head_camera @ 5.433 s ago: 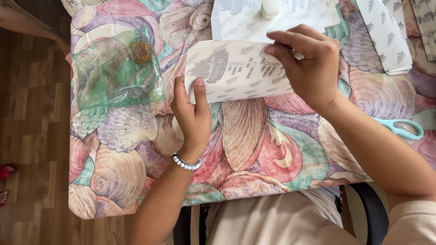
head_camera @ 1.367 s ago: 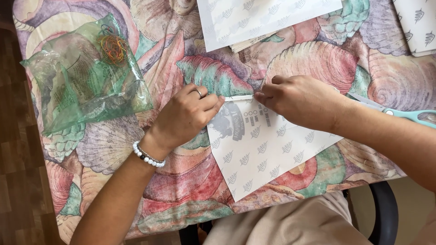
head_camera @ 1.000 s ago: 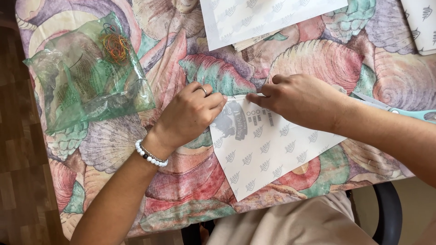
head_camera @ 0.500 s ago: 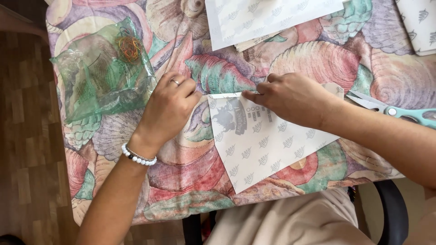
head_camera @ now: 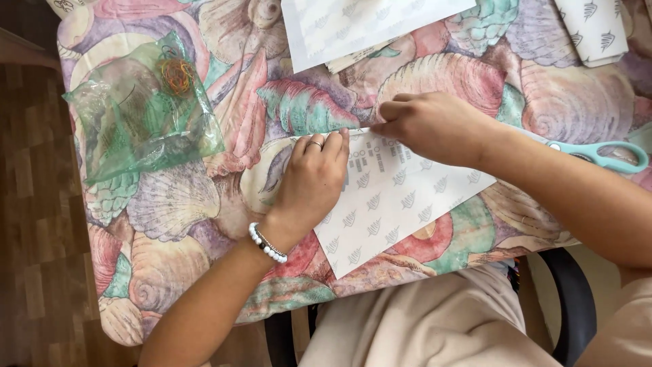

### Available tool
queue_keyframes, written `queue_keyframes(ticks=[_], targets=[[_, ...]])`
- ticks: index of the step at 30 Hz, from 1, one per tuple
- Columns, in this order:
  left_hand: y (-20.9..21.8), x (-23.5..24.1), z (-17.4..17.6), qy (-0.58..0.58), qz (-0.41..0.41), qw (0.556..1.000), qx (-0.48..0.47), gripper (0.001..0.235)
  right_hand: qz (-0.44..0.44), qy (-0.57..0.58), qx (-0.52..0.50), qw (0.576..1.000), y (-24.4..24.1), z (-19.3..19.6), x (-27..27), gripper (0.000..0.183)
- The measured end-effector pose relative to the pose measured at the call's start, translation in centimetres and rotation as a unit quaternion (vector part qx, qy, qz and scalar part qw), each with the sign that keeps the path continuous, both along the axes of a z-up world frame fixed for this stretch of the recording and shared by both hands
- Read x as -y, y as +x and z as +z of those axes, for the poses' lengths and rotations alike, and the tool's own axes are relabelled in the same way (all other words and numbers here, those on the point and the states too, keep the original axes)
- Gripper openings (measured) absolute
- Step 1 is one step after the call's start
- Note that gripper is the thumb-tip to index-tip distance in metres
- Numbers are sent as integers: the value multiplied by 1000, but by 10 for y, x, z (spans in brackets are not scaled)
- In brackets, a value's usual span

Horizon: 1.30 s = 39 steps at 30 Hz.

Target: Manually folding printed paper sheets into bags and stacking them on a table.

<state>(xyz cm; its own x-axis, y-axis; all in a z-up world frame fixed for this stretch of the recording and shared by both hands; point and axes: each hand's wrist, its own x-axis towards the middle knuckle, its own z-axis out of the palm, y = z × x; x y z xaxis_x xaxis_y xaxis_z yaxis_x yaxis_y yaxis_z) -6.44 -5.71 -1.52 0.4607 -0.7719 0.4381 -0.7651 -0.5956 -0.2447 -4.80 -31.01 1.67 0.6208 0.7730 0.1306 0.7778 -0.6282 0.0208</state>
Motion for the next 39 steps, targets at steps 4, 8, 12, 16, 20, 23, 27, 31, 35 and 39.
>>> queue_keyframes(ticks=[4, 8, 12, 16, 20, 23, 27, 31, 35, 39], targets=[[0, 0, 4, 27, 0, 998, -49, 34, -41, -27, -24, 999, -5, -4, 29, 13], [0, -2, 4, 50, 15, 995, -86, 36, -80, -38, -47, 995, -5, 4, 42, 13], [0, -2, -1, 36, 17, 995, -89, 38, -81, -74, -39, 993, -5, 9, 50, 14], [-3, -1, 10, 98, 82, 987, -97, 59, -84, -128, -116, 981, -4, 8, 50, 64], [-3, -2, 8, 99, 90, 984, -118, 58, -55, -124, -94, 986, -7, 3, 48, 72], [-3, -4, 2, 101, 79, 980, -150, 58, -18, -164, -18, 986, -13, 1, 50, 70], [-4, 1, 11, 125, 69, 985, -97, 52, 5, -191, 18, 981, -16, 4, 45, 69], [-5, 5, 16, 133, 80, 983, -97, 60, 18, -228, 17, 973, -18, 6, 43, 79], [-6, 11, 20, 149, 98, 978, -107, 70, 48, -276, 31, 959, -20, 5, 40, 86], [-7, 11, 18, 148, 99, 979, -101, 71, 61, -317, 44, 946, -17, 7, 35, 84]])
